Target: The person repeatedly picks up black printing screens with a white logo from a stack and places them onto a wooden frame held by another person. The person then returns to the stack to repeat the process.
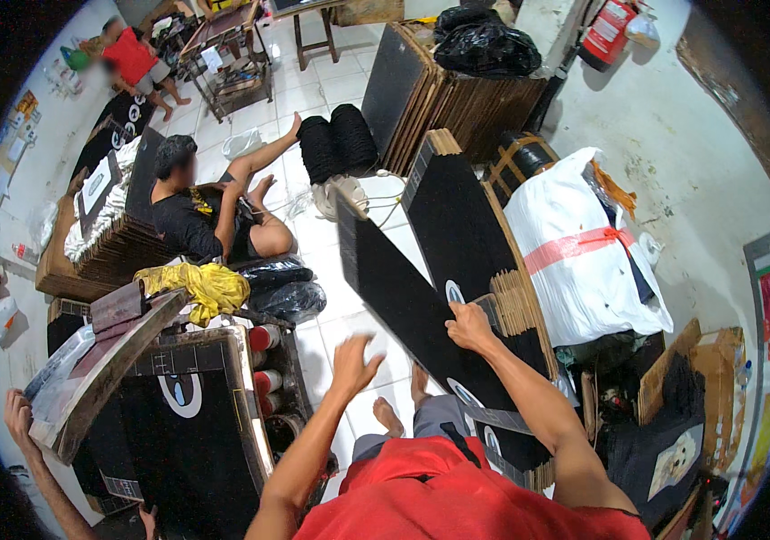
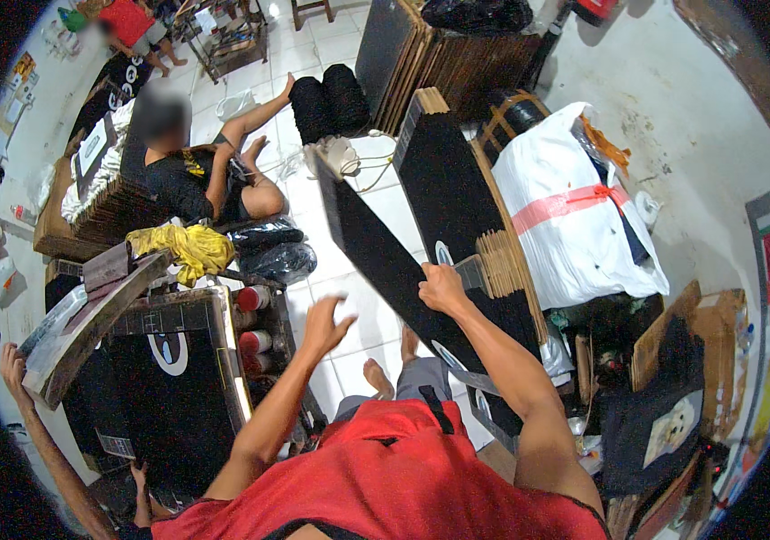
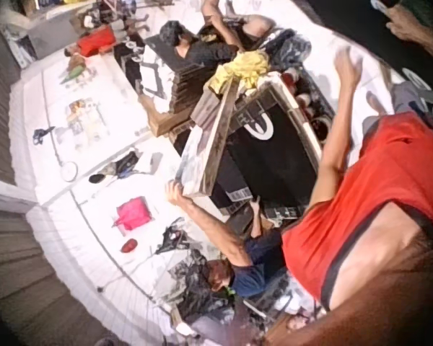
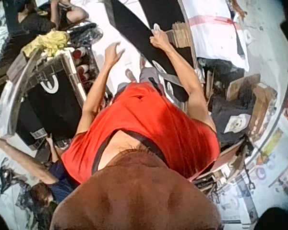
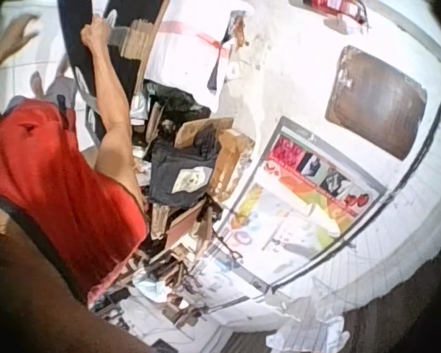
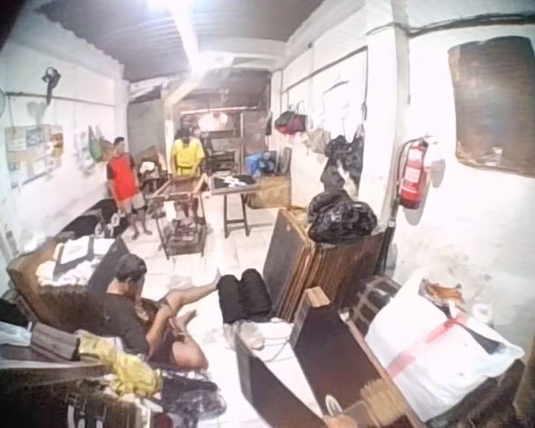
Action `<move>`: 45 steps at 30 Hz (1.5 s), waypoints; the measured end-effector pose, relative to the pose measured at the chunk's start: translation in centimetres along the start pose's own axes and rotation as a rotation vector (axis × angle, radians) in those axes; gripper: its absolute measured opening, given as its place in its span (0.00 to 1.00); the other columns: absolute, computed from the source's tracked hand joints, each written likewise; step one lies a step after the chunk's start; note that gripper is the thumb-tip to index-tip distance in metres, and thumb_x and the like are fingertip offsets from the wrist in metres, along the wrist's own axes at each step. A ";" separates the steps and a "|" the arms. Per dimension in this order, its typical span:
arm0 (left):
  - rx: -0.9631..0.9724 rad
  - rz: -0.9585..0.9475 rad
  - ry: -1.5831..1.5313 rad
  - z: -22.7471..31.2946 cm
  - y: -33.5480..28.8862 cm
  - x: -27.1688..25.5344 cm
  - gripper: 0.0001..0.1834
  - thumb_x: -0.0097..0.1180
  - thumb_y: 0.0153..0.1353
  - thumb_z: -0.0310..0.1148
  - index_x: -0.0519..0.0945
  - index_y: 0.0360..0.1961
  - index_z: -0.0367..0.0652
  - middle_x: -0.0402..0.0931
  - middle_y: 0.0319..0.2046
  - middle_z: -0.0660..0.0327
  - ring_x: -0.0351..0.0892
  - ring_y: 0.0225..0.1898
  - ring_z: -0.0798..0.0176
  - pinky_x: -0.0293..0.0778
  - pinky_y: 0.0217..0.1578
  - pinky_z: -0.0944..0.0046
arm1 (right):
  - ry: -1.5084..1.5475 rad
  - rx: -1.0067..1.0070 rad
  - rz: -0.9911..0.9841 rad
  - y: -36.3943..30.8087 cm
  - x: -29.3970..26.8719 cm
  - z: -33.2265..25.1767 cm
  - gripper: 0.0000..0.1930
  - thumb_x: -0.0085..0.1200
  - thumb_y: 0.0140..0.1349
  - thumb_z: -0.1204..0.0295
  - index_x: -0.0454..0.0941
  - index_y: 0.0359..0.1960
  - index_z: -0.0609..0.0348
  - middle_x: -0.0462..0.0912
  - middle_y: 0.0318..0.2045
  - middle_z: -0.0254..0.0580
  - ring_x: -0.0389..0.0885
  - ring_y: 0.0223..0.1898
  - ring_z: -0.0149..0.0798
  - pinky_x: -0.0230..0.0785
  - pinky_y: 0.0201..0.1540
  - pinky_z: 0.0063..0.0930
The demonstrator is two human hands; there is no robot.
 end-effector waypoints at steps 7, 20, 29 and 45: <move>-0.891 -0.515 0.069 -19.1 -26.3 9.3 0.23 0.63 0.47 0.45 0.78 0.38 0.38 0.79 0.35 0.47 0.78 0.41 0.45 0.72 0.41 0.52 | -0.022 0.121 0.064 7.4 4.3 9.9 0.12 0.48 0.45 0.75 0.75 0.31 0.70 0.77 0.30 0.68 0.76 0.36 0.65 0.68 0.44 0.52; -1.564 0.129 -0.806 -15.1 -22.3 16.3 0.03 0.57 0.52 0.26 0.77 0.29 0.39 0.77 0.24 0.61 0.77 0.25 0.66 0.69 0.26 0.67 | 0.020 0.278 0.101 25.3 4.7 20.8 0.14 0.55 0.49 0.74 0.74 0.36 0.72 0.77 0.31 0.69 0.77 0.39 0.65 0.68 0.44 0.50; -1.693 0.299 -0.817 -15.7 -20.9 12.4 0.06 0.62 0.52 0.29 0.78 0.28 0.40 0.78 0.21 0.62 0.74 0.20 0.69 0.65 0.19 0.73 | -0.067 0.310 0.131 37.0 7.6 24.3 0.13 0.54 0.52 0.73 0.73 0.36 0.71 0.79 0.30 0.63 0.79 0.36 0.60 0.70 0.42 0.48; -1.640 0.360 -0.959 -16.2 -17.1 14.9 0.05 0.59 0.53 0.25 0.74 0.31 0.38 0.77 0.26 0.58 0.78 0.26 0.62 0.75 0.27 0.65 | -0.240 0.329 0.099 40.1 7.2 26.6 0.10 0.53 0.46 0.77 0.73 0.32 0.70 0.80 0.29 0.60 0.81 0.34 0.56 0.74 0.40 0.44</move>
Point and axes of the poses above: each hand's wrist, its own y-axis towards the middle knuckle, its own x-axis out of the palm, z = x × y, the point moved 7 cm from there along y, towards the middle knuckle
